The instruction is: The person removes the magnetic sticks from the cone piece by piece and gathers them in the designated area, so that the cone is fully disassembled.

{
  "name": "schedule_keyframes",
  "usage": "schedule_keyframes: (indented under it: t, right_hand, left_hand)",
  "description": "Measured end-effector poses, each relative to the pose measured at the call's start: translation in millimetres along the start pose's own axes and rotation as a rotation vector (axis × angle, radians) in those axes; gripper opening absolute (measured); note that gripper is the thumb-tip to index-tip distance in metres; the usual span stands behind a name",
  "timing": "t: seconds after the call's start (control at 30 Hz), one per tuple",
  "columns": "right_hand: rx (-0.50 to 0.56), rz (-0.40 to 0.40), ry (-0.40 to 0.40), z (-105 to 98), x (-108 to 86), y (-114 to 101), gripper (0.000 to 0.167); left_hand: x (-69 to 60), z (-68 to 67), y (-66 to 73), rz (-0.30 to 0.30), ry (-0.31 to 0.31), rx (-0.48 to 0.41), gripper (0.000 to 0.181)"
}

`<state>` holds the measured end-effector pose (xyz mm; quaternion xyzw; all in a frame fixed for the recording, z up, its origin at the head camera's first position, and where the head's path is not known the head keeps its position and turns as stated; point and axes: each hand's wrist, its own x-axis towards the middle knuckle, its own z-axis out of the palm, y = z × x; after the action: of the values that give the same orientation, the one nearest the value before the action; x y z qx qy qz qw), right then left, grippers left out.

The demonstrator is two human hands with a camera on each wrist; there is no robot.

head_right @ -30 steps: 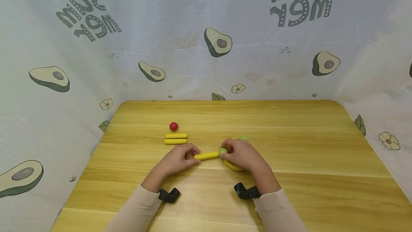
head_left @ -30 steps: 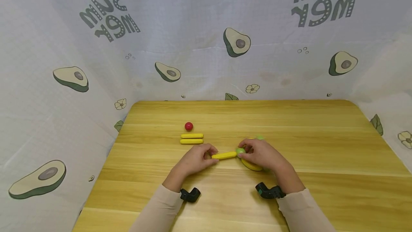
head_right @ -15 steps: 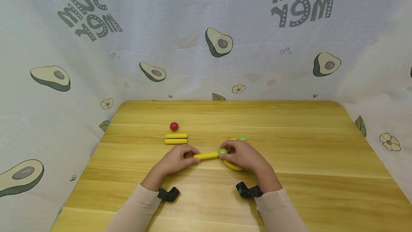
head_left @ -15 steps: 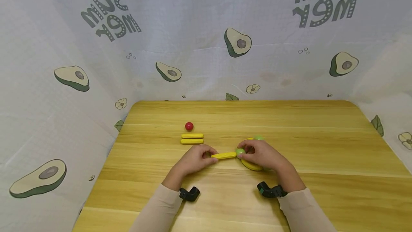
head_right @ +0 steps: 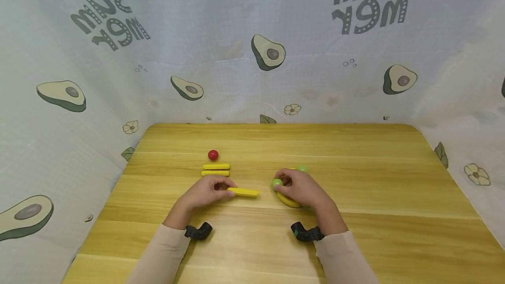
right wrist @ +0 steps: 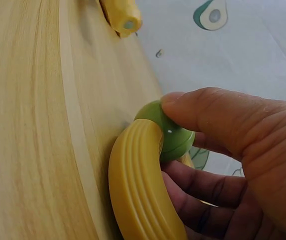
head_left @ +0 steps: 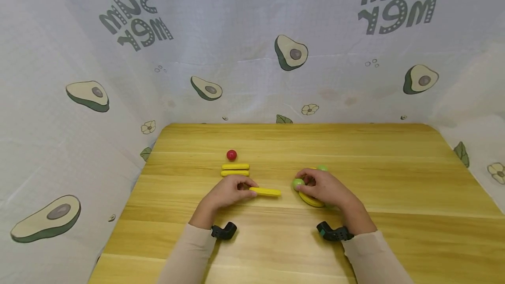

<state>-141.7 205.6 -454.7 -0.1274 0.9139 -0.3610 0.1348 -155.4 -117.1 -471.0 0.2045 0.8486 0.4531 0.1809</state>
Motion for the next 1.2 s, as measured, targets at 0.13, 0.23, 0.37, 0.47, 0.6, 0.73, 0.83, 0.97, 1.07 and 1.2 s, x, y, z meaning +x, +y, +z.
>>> schedule_keyframes:
  t: [0.13, 0.23, 0.37, 0.47, 0.6, 0.73, 0.83, 0.97, 1.07, 1.2]
  right_hand:
    - [-0.002, -0.005, 0.001, 0.3, 0.8, -1.4, 0.025]
    - [-0.003, -0.003, 0.004, 0.3, 1.3, -1.6, 0.025]
    - [-0.002, 0.001, 0.005, 0.4, 1.6, -1.4, 0.025]
    - [-0.001, 0.002, 0.01, 1.2, 1.9, -0.8, 0.026]
    - [0.005, 0.011, 0.014, 2.6, 2.6, -0.3, 0.027]
    - [0.01, 0.032, 0.013, 3.4, 3.1, -1.5, 0.028]
    - [0.004, 0.044, 0.013, 3.1, 2.8, -3.6, 0.028]
    - [-0.017, 0.058, 0.009, 1.6, 1.3, -6.9, 0.032]
    - [-0.045, 0.076, 0.018, -0.5, -0.3, -8.8, 0.036]
    - [-0.057, 0.083, 0.086, -4.1, -2.3, -8.8, 0.032]
  left_hand:
    - [-10.2, -26.4, -7.4, -0.076, 0.069, 0.022, 0.017]
    - [-17.8, -42.9, -11.8, -0.117, 0.131, 0.026, 0.016]
    - [-22.1, -53.8, -17.0, -0.16, 0.164, 0.029, 0.017]
    - [-21.7, -55.4, -19.6, -0.194, 0.179, 0.028, 0.016]
    - [-21.1, -54.9, -21.4, -0.245, 0.21, 0.053, 0.016]
    - [-20.8, -55.5, -23.4, -0.273, 0.243, 0.101, 0.018]
    - [-20.6, -56.4, -25.5, -0.275, 0.26, 0.12, 0.02]
    - [-20.8, -57.3, -27.7, -0.279, 0.273, 0.126, 0.021]
    - [-21.4, -57.7, -28.0, -0.285, 0.28, 0.132, 0.022]
    - [-22.1, -57.2, -26.8, -0.285, 0.293, 0.141, 0.022]
